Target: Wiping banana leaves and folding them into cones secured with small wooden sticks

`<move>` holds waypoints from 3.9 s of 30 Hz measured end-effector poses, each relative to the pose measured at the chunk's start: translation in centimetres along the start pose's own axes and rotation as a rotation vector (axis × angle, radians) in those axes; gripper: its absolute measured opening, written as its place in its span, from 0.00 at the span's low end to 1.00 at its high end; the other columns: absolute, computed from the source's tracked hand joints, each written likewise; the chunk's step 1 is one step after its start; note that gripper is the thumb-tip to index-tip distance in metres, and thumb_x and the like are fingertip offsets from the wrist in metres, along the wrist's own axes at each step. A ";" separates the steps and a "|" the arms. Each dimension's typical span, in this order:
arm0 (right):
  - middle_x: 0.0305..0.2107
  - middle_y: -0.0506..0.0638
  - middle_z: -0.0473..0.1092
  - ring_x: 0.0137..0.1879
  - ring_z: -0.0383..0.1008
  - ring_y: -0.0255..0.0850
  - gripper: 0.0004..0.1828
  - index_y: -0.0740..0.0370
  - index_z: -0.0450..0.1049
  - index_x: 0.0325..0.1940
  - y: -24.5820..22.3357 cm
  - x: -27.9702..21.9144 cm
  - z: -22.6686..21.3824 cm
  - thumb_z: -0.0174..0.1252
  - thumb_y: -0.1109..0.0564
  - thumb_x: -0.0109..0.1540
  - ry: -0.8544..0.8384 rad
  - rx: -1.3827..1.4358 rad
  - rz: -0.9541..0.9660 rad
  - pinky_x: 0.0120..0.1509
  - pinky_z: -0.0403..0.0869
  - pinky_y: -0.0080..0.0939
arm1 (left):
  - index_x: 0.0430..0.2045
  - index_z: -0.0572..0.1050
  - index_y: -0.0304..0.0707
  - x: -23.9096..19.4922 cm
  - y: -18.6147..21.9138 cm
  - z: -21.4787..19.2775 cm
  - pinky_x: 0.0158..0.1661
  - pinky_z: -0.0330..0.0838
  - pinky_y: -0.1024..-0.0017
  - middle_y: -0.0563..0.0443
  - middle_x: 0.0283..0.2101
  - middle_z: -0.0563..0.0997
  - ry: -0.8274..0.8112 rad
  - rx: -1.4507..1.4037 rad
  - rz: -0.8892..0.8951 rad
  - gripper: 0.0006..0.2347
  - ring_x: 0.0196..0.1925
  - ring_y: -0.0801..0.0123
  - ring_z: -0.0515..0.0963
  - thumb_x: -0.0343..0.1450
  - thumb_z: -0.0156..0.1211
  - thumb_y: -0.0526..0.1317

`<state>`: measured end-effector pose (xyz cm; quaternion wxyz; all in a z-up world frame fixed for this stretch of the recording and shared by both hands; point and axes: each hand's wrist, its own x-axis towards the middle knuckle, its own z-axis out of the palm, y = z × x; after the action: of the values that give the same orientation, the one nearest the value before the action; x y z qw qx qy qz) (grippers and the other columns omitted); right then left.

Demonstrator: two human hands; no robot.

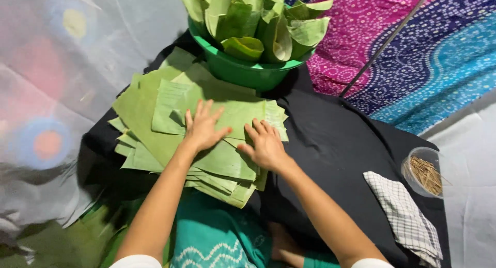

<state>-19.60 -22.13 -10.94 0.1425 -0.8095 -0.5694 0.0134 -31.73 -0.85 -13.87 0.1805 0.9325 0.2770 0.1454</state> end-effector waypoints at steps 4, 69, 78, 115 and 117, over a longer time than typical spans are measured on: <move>0.58 0.58 0.69 0.64 0.68 0.59 0.31 0.52 0.69 0.66 -0.5 -1.2 0.7 0.56 0.35 0.64 0.146 -0.118 -0.081 0.68 0.62 0.62 | 0.71 0.59 0.65 -2.8 0.1 -2.8 0.69 0.27 0.31 0.47 0.79 0.47 -0.293 0.003 0.069 0.39 0.81 0.48 0.38 0.63 0.62 0.68; 0.49 0.62 0.76 0.56 0.76 0.67 0.33 0.35 0.67 0.70 -0.2 4.9 -5.6 0.53 0.60 0.61 0.166 0.263 0.405 0.61 0.72 0.67 | 0.63 0.69 0.42 -8.3 -20.3 -3.6 0.47 0.76 0.72 0.51 0.35 0.81 0.322 -1.074 -0.205 0.24 0.41 0.69 0.82 0.69 0.51 0.28; 0.34 0.48 0.75 0.38 0.79 0.45 0.23 0.42 0.73 0.59 -9.1 0.1 1.4 0.52 0.58 0.61 0.347 -0.391 -0.344 0.32 0.78 0.44 | 0.65 0.68 0.40 -10.8 -1.0 -16.2 0.64 0.63 0.55 0.33 0.62 0.74 0.837 -0.322 -0.246 0.20 0.62 0.47 0.74 0.76 0.51 0.28; 0.32 0.53 0.78 0.34 0.83 0.46 0.12 0.64 0.76 0.49 3.0 -3.6 3.1 0.59 0.65 0.61 0.262 1.423 0.582 0.34 0.83 0.49 | 0.72 0.57 0.59 -5.1 -7.1 -1.5 0.66 0.36 0.25 0.45 0.78 0.50 0.040 -0.010 -0.366 0.29 0.79 0.51 0.45 0.74 0.52 0.55; 0.32 0.52 0.78 0.35 0.82 0.44 0.11 0.64 0.77 0.49 2.3 -3.4 0.9 0.58 0.66 0.61 0.331 1.420 0.532 0.34 0.83 0.47 | 0.73 0.57 0.57 -4.9 -6.7 -2.1 0.65 0.36 0.25 0.46 0.77 0.53 0.091 -0.097 -0.371 0.31 0.79 0.51 0.46 0.72 0.58 0.53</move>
<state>-18.85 -25.75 -12.88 0.7024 -0.6250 -0.1823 0.2877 -39.55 2.12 -15.64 0.2360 0.8481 0.4448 0.1650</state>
